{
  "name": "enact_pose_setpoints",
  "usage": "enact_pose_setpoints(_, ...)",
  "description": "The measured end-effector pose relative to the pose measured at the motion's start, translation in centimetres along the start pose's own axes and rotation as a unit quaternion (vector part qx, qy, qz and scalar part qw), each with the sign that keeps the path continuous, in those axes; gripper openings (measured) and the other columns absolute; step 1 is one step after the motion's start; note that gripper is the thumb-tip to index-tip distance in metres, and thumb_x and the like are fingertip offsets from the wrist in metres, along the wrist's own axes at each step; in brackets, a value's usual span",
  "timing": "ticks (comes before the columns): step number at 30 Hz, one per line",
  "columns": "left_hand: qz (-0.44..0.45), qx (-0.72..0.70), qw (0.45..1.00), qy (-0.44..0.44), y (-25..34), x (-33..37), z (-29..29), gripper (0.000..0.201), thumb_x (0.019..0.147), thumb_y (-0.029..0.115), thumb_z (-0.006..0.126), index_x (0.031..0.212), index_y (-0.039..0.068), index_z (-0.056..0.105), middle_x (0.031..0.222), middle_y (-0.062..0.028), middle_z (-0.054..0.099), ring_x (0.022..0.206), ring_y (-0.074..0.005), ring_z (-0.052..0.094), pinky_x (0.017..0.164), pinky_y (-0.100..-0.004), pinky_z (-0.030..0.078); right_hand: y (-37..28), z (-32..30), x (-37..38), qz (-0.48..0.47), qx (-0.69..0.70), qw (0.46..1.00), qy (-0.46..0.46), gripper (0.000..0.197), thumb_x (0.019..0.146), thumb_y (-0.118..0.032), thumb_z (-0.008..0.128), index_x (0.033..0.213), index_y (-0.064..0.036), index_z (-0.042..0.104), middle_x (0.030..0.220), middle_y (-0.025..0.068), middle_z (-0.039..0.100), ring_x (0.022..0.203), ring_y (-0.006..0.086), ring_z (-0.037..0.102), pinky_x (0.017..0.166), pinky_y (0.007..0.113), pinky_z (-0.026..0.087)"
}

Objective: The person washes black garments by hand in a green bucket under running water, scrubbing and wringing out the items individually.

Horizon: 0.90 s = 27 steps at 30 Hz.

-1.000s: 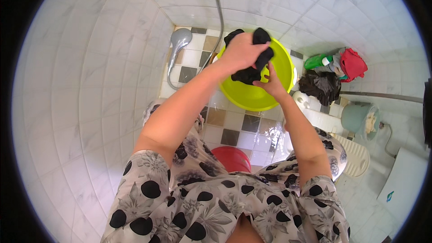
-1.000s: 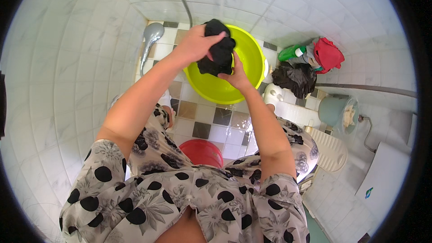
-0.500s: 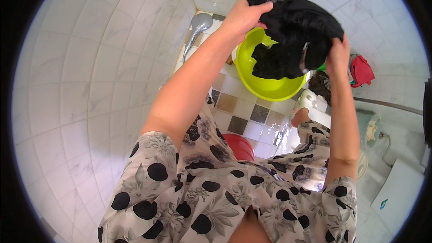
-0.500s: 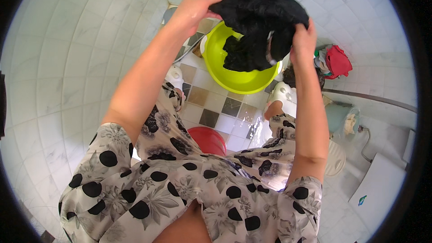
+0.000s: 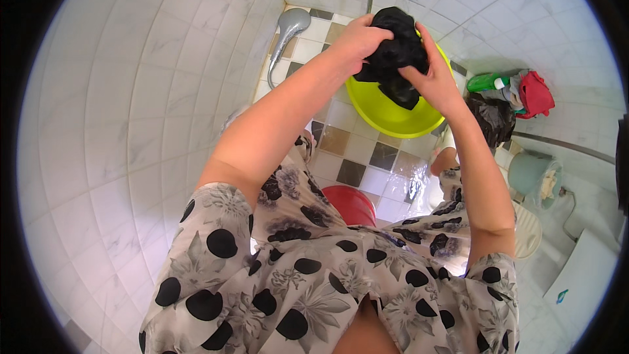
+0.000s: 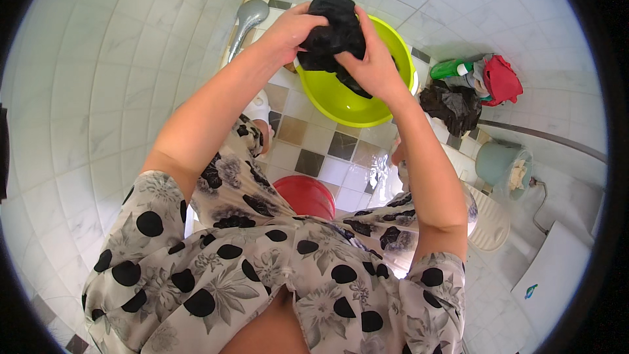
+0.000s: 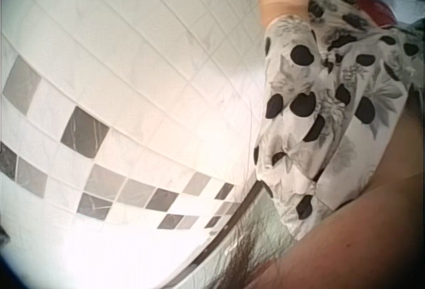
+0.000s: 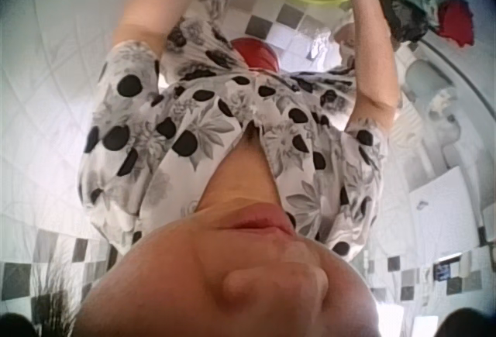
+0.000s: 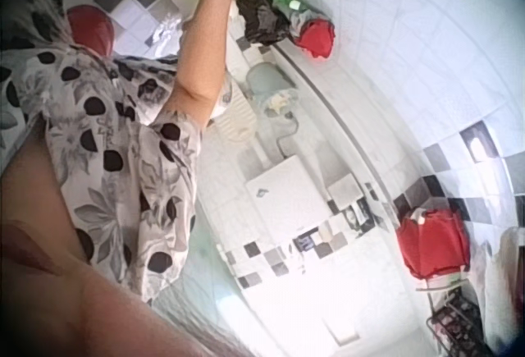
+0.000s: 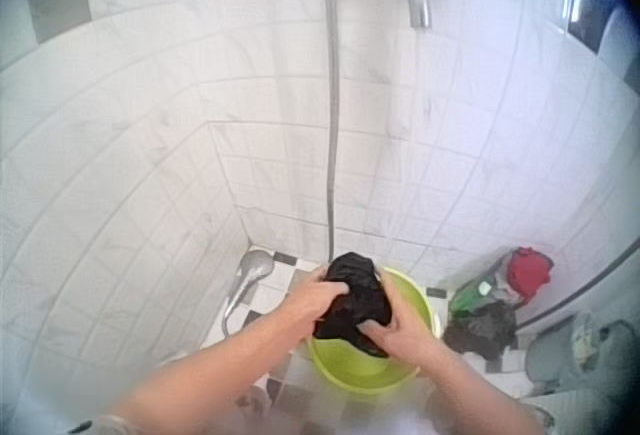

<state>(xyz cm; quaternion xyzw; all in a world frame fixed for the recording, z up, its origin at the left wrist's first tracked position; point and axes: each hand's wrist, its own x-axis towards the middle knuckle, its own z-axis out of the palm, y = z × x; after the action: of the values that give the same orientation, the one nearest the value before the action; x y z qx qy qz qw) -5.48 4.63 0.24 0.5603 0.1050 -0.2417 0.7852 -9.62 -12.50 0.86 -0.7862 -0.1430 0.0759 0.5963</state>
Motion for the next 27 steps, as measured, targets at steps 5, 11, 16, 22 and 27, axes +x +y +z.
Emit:
enact_pose_setpoints(5,0.082,0.021,0.996,0.026,0.0,-0.4,-2.1,0.028,0.074,-0.006,0.049,0.098,-0.001,0.061,0.086,-0.0055,0.063,0.078,-0.0138,0.059,0.07,-0.0253,0.048,4.1,-1.9,-2.0,0.156,0.134,0.979,0.0,0.06,0.088,-0.031,0.061,0.134,-0.0016,0.037,0.12,0.0163,0.054,0.103,0.0193,0.056,0.089,0.03,0.044)
enact_pose_setpoints(11,0.089,0.018,0.992,-0.083,4.1,-3.1,-0.3,0.037,0.07,-0.008,0.047,0.105,-0.002,0.058,0.093,-0.0053,0.061,0.085,-0.0139,0.058,0.074,-0.0252,0.048,20.2,-4.6,-3.8,0.404,0.168,0.878,0.191,0.054,0.088,-0.05,0.054,0.11,-0.0009,0.053,0.096,0.0108,0.059,0.078,0.0177,0.059,0.071,0.03,0.051)
enact_pose_setpoints(16,0.108,-0.058,0.988,-0.094,6.2,-5.7,0.6,0.043,0.067,-0.007,0.046,0.108,-0.002,0.057,0.098,-0.0077,0.061,0.091,-0.0165,0.058,0.079,-0.0269,0.048,24.7,-0.3,-4.5,0.5,0.5,0.694,0.137,0.072,0.083,-0.069,0.041,0.117,-0.0066,0.054,0.11,0.0162,0.058,0.091,0.0271,0.06,0.081,0.037,0.051)
enact_pose_setpoints(22,0.091,-0.108,0.971,-0.192,5.4,-5.3,-1.5,0.048,0.063,-0.006,0.045,0.109,-0.003,0.058,0.105,-0.0099,0.061,0.095,-0.0186,0.058,0.084,-0.0276,0.047,22.5,3.2,-0.9,0.298,0.617,0.685,0.247,0.045,0.094,-0.04,0.039,0.119,-0.0059,0.054,0.119,0.0167,0.057,0.108,0.0306,0.056,0.097,0.045,0.043)
enact_pose_setpoints(27,0.056,0.022,0.993,-0.103,3.9,-4.6,-0.8,0.046,0.067,-0.008,0.048,0.113,-0.003,0.056,0.103,-0.0078,0.061,0.093,-0.016,0.058,0.082,-0.0266,0.047,18.8,-3.8,0.9,0.334,0.578,0.724,0.172,0.033,0.091,-0.019,0.039,0.115,-0.003,0.055,0.113,0.0156,0.06,0.103,0.029,0.058,0.093,0.042,0.047)
